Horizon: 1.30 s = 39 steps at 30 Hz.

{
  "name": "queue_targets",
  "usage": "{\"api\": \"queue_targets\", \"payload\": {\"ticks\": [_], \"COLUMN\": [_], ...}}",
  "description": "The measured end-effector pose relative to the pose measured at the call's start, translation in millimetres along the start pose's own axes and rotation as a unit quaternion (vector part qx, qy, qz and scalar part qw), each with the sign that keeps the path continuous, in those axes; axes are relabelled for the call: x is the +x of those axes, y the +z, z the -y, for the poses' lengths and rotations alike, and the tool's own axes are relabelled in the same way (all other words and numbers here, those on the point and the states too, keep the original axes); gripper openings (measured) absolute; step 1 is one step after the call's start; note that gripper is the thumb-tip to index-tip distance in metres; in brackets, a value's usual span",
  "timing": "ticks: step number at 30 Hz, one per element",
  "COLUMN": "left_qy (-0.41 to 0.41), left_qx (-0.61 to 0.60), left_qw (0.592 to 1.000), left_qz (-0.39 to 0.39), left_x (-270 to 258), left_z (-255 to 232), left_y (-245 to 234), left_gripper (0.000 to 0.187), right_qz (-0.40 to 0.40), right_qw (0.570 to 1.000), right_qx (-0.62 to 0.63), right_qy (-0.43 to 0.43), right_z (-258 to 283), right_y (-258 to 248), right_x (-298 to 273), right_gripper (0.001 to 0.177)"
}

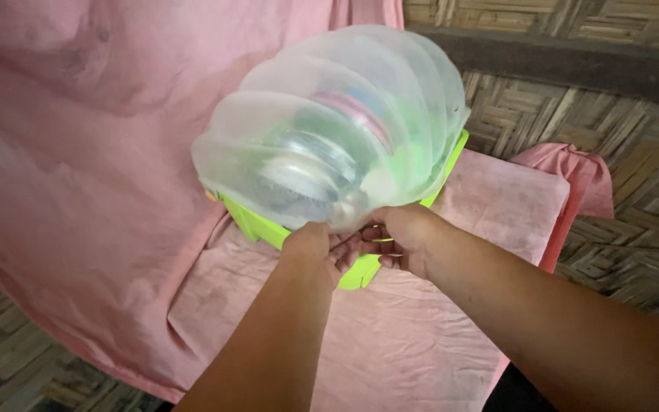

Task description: The person arranges multiple plastic cups, plates, and utensils into a green dish rack. They place cups in a row, stack plates vertically, and organize cutlery within the rack. Finally, they place a translucent lid over the rack to cover the contents.

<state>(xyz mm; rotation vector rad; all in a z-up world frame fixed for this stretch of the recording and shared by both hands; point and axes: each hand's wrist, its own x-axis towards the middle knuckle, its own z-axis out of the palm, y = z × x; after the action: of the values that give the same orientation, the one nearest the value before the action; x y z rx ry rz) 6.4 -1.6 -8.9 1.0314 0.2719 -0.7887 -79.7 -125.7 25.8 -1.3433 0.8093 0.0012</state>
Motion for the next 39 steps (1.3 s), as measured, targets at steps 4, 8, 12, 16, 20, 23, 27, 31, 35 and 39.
{"api": "queue_targets", "payload": {"ticks": [4,8,12,16,20,23,27,31,35,39], "left_qy": [-0.007,-0.011,-0.02,-0.027,-0.025,-0.032,-0.035,-0.03,-0.028,-0.022], "left_qx": [0.021,0.028,0.029,0.04,0.037,0.022,0.039,0.027,0.028,0.03], "left_qw": [1.0,0.999,0.999,0.999,0.998,0.997,0.996,0.998,0.998,0.999], "left_qz": [-0.012,0.013,0.024,0.022,0.052,0.059,0.071,0.046,0.043,0.017], "left_x": [-1,-4,-6,-9,-11,-10,-8,-9,-11,-7], "left_z": [-2,0,-2,-7,-10,-10,-12,-13,-11,-5], "left_y": [-1,-2,-4,-4,-5,-10,-8,-8,-8,-6], "left_gripper": [0.022,0.024,0.025,0.027,0.027,0.028,0.026,0.028,0.025,0.024], "right_qz": [-0.005,-0.012,-0.036,-0.042,-0.053,-0.059,-0.081,-0.054,-0.057,-0.058], "right_qw": [0.999,0.997,0.996,0.994,0.993,0.991,0.987,0.989,0.984,0.98], "right_qx": [0.038,0.068,0.078,0.099,0.109,0.121,0.139,0.136,0.161,0.177], "right_qy": [0.013,0.021,0.006,0.002,-0.005,-0.004,-0.017,-0.035,-0.05,-0.063], "right_z": [-1,-6,-10,-9,-5,-7,-4,-3,-8,-15], "right_y": [1,3,4,5,8,12,12,9,-2,-11], "right_x": [6,14,16,16,17,19,19,24,32,43], "right_gripper": [0.02,0.021,0.016,0.013,0.012,0.017,0.016,0.014,0.011,0.011]}}
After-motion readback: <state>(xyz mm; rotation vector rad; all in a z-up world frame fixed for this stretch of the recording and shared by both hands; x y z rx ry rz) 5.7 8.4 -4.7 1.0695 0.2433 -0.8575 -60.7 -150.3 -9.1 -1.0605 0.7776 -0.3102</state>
